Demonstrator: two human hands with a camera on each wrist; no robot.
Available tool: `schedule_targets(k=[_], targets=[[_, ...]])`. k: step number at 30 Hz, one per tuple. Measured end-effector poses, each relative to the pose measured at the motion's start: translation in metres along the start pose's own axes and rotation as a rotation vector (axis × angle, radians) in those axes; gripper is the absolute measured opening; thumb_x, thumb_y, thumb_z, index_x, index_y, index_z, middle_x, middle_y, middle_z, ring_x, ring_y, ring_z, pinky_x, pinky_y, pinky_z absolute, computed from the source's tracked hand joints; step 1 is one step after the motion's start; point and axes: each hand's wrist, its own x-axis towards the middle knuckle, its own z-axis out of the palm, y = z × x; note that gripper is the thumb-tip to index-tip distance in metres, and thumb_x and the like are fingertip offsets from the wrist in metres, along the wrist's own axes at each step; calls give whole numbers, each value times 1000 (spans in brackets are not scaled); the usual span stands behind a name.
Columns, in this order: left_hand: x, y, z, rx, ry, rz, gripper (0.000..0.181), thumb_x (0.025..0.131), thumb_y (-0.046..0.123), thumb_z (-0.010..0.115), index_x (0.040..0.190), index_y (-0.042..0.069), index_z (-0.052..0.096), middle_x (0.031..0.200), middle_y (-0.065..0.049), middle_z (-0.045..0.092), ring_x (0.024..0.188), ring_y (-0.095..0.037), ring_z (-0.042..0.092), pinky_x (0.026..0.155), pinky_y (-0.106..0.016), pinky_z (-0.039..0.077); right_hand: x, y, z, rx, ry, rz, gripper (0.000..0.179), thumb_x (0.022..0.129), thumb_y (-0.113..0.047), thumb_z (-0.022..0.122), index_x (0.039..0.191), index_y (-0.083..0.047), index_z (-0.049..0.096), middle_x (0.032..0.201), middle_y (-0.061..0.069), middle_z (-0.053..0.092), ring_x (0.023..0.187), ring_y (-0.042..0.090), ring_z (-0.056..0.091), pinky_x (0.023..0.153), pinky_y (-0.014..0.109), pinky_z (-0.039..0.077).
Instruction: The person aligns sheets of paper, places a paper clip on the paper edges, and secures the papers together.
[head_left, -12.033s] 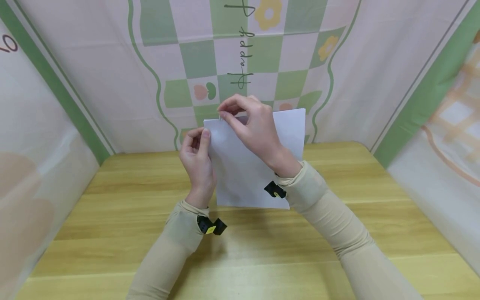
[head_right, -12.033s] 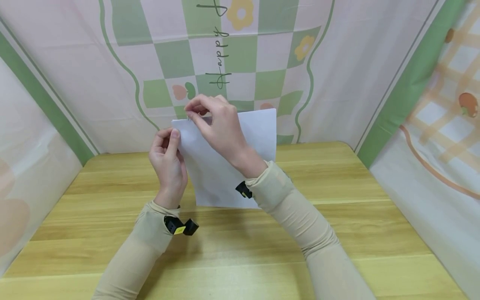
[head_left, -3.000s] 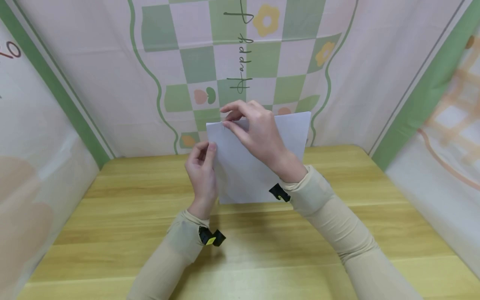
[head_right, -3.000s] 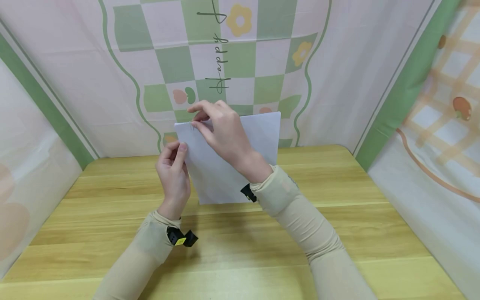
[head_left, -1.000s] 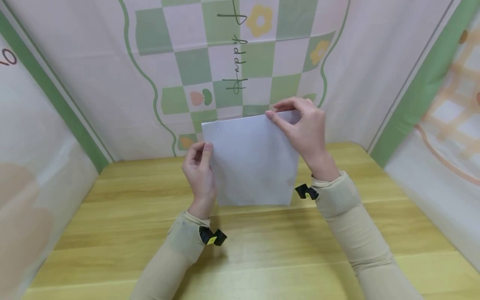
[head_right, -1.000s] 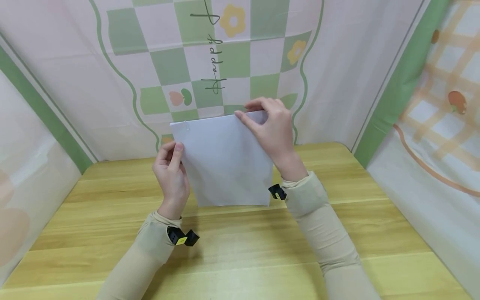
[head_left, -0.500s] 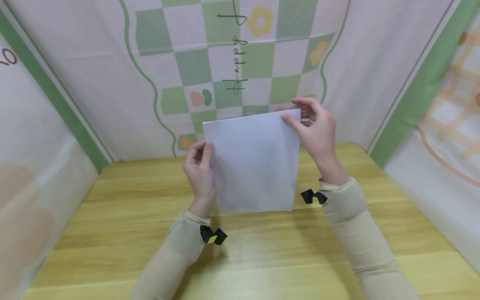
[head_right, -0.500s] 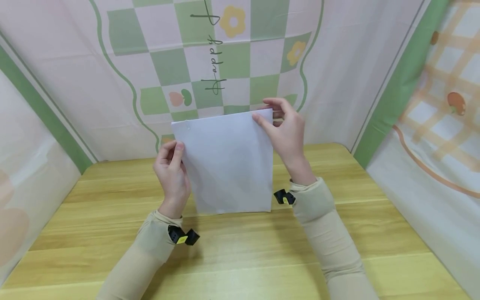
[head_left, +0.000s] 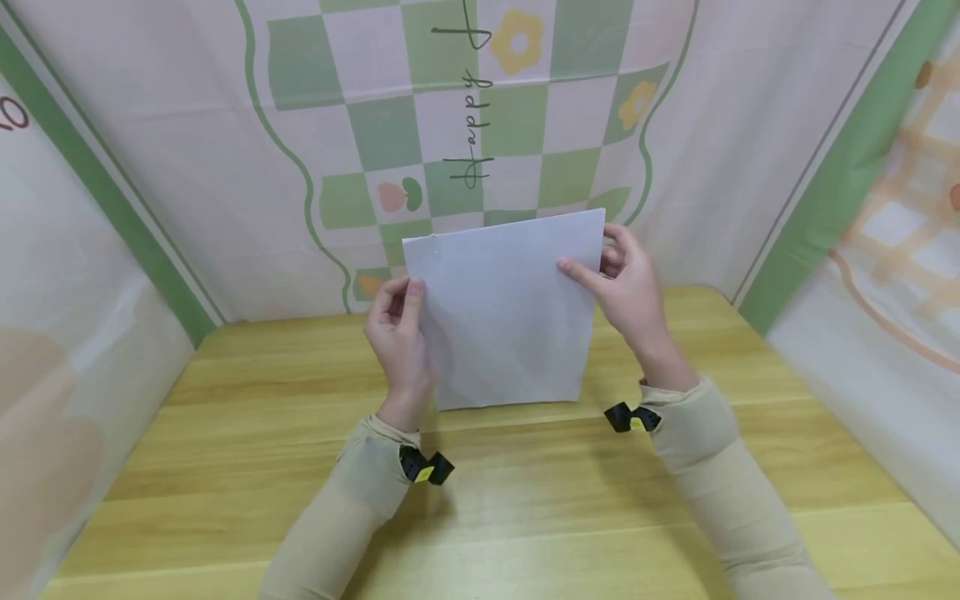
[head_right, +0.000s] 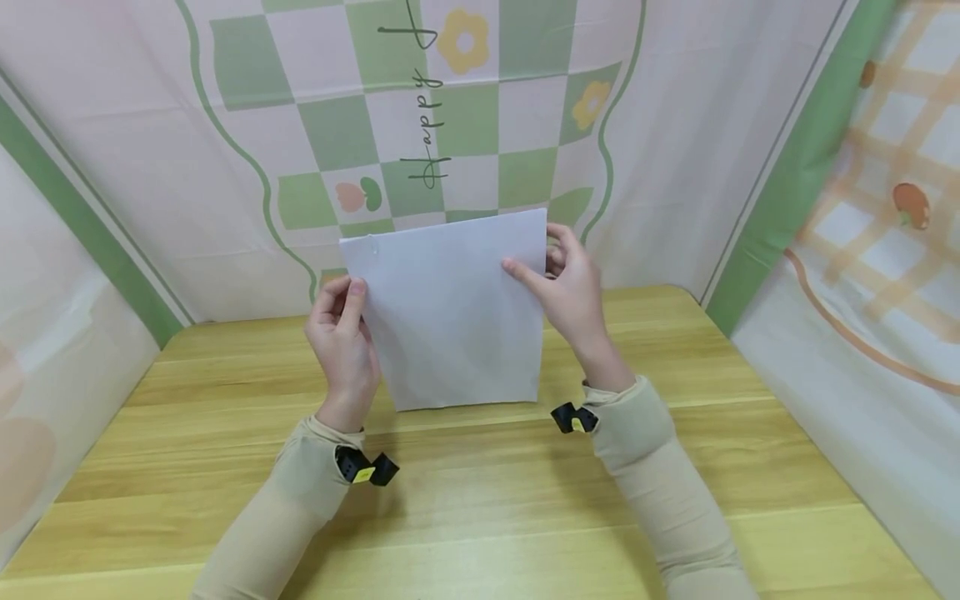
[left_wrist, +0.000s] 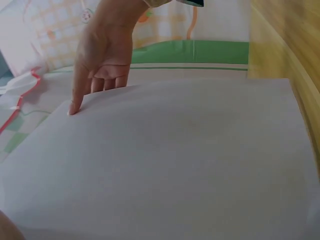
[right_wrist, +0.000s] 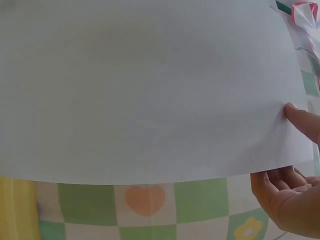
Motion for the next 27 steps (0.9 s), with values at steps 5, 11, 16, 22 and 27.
schedule_targets(k=[5,11,16,22,27], targets=[[1,0,0,-2,-13,6,13,89,7,64,94,-5,62,92,-1,59,83,-11,54,74,-20,45,-6,6,2,-52,-49,32,63,81,-36,74,132,-9,49,117,16,66,99,21,66,80,25,54],[4,2,2,18,-20,15,9,90,8,64,94,0,64,93,-2,60,85,-12,55,76,-21,46,-13,7,3,-60,-85,60,62,83,-36,72,132,-7,50,117,19,65,93,17,64,76,23,52],[6,3,3,35,-14,17,11,89,7,63,95,-3,63,91,-1,59,84,-12,55,76,-21,46,-16,11,7,-26,-100,76,62,83,-35,72,133,-6,49,119,18,64,98,20,63,81,26,53],[8,4,2,41,4,9,12,89,6,63,96,-4,62,90,0,59,84,-12,55,77,-22,46,-18,19,10,-19,-119,120,64,81,-38,73,131,-7,49,121,18,63,104,26,63,87,35,52],[11,4,1,30,21,-2,11,89,6,64,95,-2,63,90,0,59,85,-12,55,78,-22,46,-20,25,15,-19,-152,125,59,82,-35,73,127,-3,53,118,19,64,102,26,64,82,28,52]])
